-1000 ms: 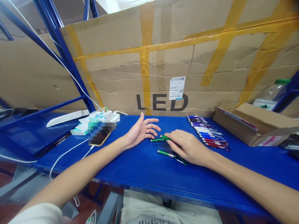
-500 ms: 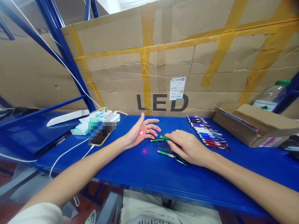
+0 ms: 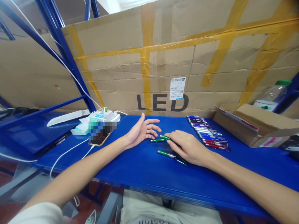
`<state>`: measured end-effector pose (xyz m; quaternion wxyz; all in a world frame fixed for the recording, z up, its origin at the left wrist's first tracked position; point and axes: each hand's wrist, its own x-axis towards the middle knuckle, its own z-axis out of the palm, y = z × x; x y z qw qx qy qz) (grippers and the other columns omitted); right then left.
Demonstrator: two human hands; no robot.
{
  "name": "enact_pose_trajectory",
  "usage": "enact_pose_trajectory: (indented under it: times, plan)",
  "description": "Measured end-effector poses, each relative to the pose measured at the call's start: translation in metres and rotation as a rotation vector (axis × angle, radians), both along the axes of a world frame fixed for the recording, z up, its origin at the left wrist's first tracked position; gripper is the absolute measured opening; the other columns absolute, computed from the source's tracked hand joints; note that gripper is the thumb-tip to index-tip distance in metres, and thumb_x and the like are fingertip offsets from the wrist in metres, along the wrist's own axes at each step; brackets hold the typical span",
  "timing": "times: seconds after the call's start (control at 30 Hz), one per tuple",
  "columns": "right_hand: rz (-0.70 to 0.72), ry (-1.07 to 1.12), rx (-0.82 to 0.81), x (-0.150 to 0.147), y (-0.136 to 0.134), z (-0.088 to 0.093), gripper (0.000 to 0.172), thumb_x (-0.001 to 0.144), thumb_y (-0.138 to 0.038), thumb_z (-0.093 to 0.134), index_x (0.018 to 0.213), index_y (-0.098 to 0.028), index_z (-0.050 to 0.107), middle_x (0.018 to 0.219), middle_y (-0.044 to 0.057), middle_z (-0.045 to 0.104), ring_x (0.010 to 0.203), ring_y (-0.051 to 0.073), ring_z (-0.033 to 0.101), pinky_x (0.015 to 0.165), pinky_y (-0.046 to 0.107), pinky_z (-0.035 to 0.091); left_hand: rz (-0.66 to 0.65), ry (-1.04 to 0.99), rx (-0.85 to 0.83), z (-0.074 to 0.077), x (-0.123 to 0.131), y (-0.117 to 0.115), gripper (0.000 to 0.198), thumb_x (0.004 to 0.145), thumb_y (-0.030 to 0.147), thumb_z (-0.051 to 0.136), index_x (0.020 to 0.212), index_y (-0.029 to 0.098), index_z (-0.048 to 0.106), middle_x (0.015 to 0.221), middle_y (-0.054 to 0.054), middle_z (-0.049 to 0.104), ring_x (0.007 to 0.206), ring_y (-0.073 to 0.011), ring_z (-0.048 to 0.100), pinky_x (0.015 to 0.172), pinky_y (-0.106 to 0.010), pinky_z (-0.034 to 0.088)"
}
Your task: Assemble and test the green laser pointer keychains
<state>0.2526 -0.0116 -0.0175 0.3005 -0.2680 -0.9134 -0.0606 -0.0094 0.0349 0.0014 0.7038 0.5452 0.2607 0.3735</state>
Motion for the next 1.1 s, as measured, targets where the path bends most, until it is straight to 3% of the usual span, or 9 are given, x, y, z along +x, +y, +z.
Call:
enact_pose_trajectory:
  times: [0.5, 1.1]
  plan:
    - [0.046, 0.007, 0.087, -0.0003, -0.0001, 0.0012, 0.021, 0.112, -0.024, 0.05, 0.112, -0.016, 0.07, 0.086, 0.007, 0.071, 0.078, 0.022, 0.061, 0.071, 0.035, 0.048, -0.005, 0.011, -0.011, 0.0013, 0.0006, -0.0007, 0.082, 0.105, 0.082, 0.034, 0.138, 0.013, 0.065, 0.11, -0.015, 0.074, 0.086, -0.0208, 0.071, 0.078, -0.031, 0.056]
    - [0.025, -0.013, 0.04, 0.0001, -0.0006, 0.0011, 0.023, 0.114, -0.026, 0.048, 0.118, -0.017, 0.069, 0.092, 0.007, 0.074, 0.081, 0.022, 0.064, 0.074, 0.035, 0.051, -0.013, 0.021, 0.004, 0.0002, 0.0007, -0.0009, 0.082, 0.104, 0.083, 0.036, 0.138, 0.014, 0.065, 0.112, -0.015, 0.075, 0.088, -0.022, 0.071, 0.079, -0.033, 0.054]
